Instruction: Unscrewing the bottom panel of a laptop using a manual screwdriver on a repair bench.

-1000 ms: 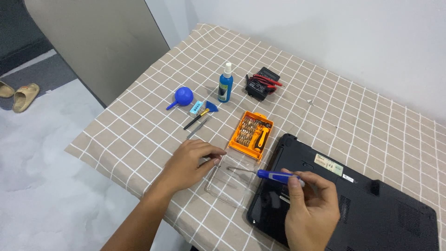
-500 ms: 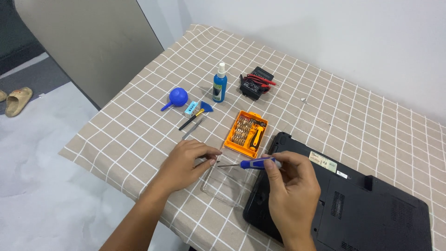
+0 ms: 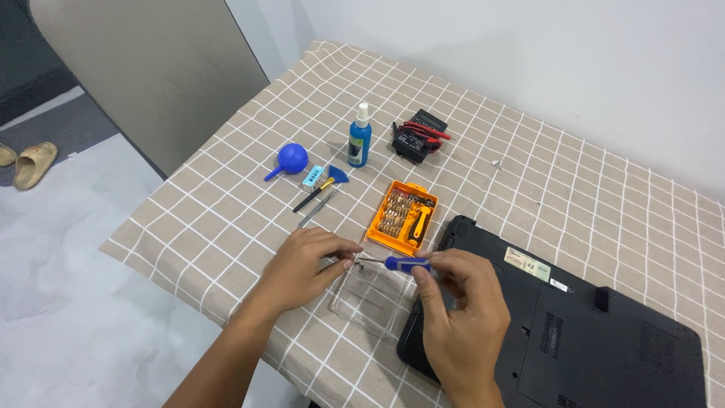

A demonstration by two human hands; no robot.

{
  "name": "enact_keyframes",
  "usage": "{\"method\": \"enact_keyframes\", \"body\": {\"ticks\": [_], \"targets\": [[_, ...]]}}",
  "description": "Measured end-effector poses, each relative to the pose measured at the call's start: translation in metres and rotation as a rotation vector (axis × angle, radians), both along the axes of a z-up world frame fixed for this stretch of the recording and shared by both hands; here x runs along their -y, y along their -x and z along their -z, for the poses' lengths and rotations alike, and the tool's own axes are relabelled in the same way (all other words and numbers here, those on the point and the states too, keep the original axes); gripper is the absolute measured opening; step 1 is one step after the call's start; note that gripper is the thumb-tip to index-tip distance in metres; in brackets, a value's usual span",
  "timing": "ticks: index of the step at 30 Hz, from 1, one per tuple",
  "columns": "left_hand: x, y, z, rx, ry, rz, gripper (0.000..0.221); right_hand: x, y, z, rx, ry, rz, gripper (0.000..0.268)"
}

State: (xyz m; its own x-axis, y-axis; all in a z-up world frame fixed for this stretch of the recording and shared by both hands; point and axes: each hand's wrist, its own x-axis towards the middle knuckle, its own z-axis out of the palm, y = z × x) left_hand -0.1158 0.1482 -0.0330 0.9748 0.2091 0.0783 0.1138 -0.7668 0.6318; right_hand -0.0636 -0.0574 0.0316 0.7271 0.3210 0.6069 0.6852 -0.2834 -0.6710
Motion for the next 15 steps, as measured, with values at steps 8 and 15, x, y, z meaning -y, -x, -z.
{"method": "enact_keyframes", "body": {"ticks": [8,15], "targets": [[-0.0003,0.0010,0.0002,0.041,-0.015,0.016,0.028,0.0018,-0.0002,-0.0017,0.048,-0.008,-0.037,0.015],[0.0013,0.0002,-0.0025,-0.010,-0.016,-0.008,0.028,0.0037,0.0030,-0.0025,0.072,0.023,-0.038,0.015]]}}
